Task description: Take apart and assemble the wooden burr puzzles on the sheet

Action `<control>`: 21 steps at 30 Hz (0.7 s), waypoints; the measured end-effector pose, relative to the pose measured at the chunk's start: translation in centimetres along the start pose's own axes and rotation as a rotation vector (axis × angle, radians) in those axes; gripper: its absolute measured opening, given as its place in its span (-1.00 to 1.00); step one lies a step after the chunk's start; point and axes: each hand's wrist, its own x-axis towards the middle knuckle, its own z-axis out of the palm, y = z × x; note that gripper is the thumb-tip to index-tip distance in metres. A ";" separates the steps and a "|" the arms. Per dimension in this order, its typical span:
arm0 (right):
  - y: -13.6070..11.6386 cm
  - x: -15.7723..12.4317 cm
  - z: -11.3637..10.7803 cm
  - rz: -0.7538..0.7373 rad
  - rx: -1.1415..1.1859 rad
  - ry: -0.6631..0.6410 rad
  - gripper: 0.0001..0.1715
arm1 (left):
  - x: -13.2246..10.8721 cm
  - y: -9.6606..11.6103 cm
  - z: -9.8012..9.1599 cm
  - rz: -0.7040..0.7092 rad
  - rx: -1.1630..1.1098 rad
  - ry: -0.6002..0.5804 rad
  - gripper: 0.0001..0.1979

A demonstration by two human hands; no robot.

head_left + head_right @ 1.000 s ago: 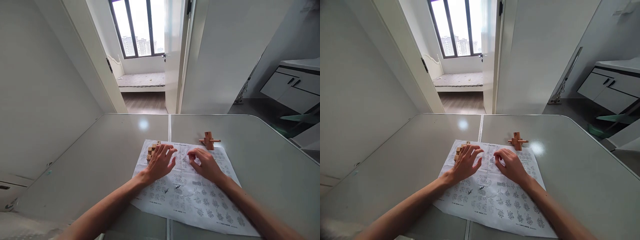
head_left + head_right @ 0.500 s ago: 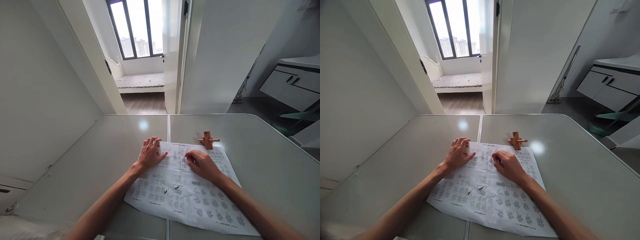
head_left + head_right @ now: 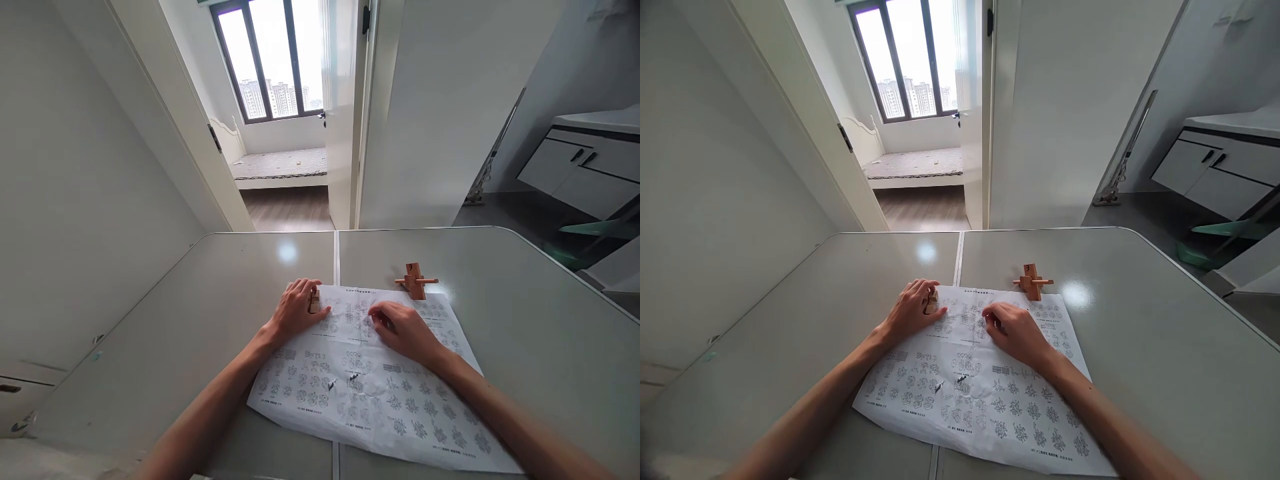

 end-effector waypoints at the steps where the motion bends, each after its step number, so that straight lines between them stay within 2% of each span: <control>1: 0.0 0.0 0.0 0.001 -0.001 -0.002 -0.81 | 0.0 0.2 -0.1 0.011 -0.005 -0.001 -0.50; 7: 0.0 0.1 0.0 0.004 0.011 -0.011 -0.81 | -0.5 3.0 -0.4 0.152 -0.108 -0.011 -0.46; 13: 0.0 0.2 0.1 -0.005 0.020 -0.002 -0.81 | -1.6 6.1 -0.4 0.281 -0.201 -0.177 -0.32; 18: 0.1 0.2 0.2 -0.010 0.033 0.009 -0.82 | -2.2 7.5 0.4 0.311 -0.234 -0.209 -0.26; 21: 0.2 0.2 0.2 -0.017 0.026 0.002 -0.83 | -2.0 7.6 0.5 0.325 -0.258 -0.257 -0.16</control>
